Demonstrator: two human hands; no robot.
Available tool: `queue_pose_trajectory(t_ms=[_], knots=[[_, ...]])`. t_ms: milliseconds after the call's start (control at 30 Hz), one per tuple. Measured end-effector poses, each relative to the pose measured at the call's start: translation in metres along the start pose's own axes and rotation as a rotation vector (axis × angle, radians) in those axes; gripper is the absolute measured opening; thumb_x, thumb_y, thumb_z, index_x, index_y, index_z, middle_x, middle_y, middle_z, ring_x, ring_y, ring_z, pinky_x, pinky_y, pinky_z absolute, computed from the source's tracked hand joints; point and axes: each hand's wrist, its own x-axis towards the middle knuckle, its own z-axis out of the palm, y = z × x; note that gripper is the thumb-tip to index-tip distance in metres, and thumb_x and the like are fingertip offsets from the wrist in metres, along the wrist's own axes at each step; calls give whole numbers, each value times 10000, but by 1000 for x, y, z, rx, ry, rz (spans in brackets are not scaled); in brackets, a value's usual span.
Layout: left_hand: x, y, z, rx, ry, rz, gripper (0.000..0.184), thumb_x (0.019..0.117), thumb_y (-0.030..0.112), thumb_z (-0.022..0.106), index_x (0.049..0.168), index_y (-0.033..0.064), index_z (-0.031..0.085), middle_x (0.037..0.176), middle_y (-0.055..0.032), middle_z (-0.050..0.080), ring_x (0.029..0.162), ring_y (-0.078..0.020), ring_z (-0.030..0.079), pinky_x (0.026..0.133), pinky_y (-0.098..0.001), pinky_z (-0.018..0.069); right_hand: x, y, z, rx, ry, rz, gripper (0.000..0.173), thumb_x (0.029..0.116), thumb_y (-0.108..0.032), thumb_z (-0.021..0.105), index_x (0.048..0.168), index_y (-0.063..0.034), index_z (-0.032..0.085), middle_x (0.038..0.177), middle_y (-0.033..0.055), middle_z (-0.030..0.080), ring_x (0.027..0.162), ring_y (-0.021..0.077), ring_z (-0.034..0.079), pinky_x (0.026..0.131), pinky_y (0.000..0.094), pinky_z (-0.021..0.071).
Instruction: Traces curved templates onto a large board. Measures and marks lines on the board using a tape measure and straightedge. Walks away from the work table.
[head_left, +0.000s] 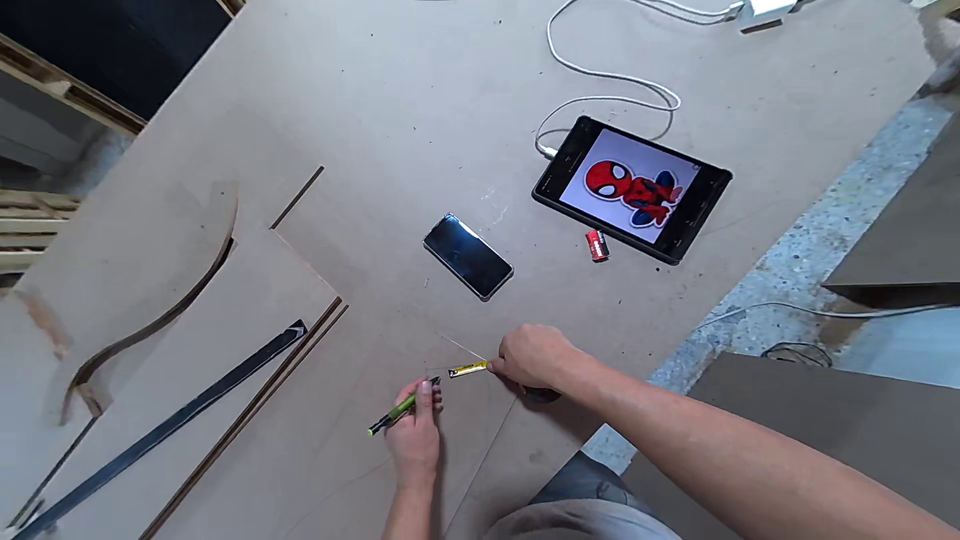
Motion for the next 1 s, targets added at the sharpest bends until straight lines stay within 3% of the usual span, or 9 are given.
queue_pose_trajectory(t_ms=[133,267,400,633,833,1000], knots=[[9,-5,14,48,26,-124,113,940,89,741,1040,37,744,810,-83,749,715,-180,735,696,-338,642,-2,-1,1,3,-7,24,520,978,-634,512,803,-188,714,811,54,692,815,267,694,667,530,545],[11,-4,21,152,35,-133,68,955,123,708,999,82,740,772,-36,738,670,-141,716,643,-321,624,-3,-1,1,-2,-9,28,526,986,-637,492,813,-195,718,815,51,693,821,258,696,668,525,547],[12,-2,23,272,28,-147,98,959,201,719,1030,144,756,792,17,747,703,-103,718,684,-323,620,-4,-2,1,-2,-4,32,509,982,-626,502,818,-199,723,816,48,695,818,260,695,665,528,544],[17,2,32,513,2,-117,110,921,258,770,921,165,711,750,33,683,716,-105,660,702,-367,556,-7,-6,-2,1,-3,54,488,982,-606,513,831,-194,725,829,54,699,830,265,698,669,531,545],[20,3,35,531,-4,-105,132,926,245,764,860,158,689,735,24,674,721,-128,661,702,-398,547,-9,-7,-1,0,16,46,489,992,-582,518,827,-165,713,833,80,697,832,294,698,666,550,545],[19,-3,34,467,21,-74,110,907,216,786,849,177,702,710,45,677,673,-100,654,661,-362,547,-8,-7,0,-20,20,45,506,997,-592,505,833,-162,717,843,81,697,840,295,698,668,546,543]])
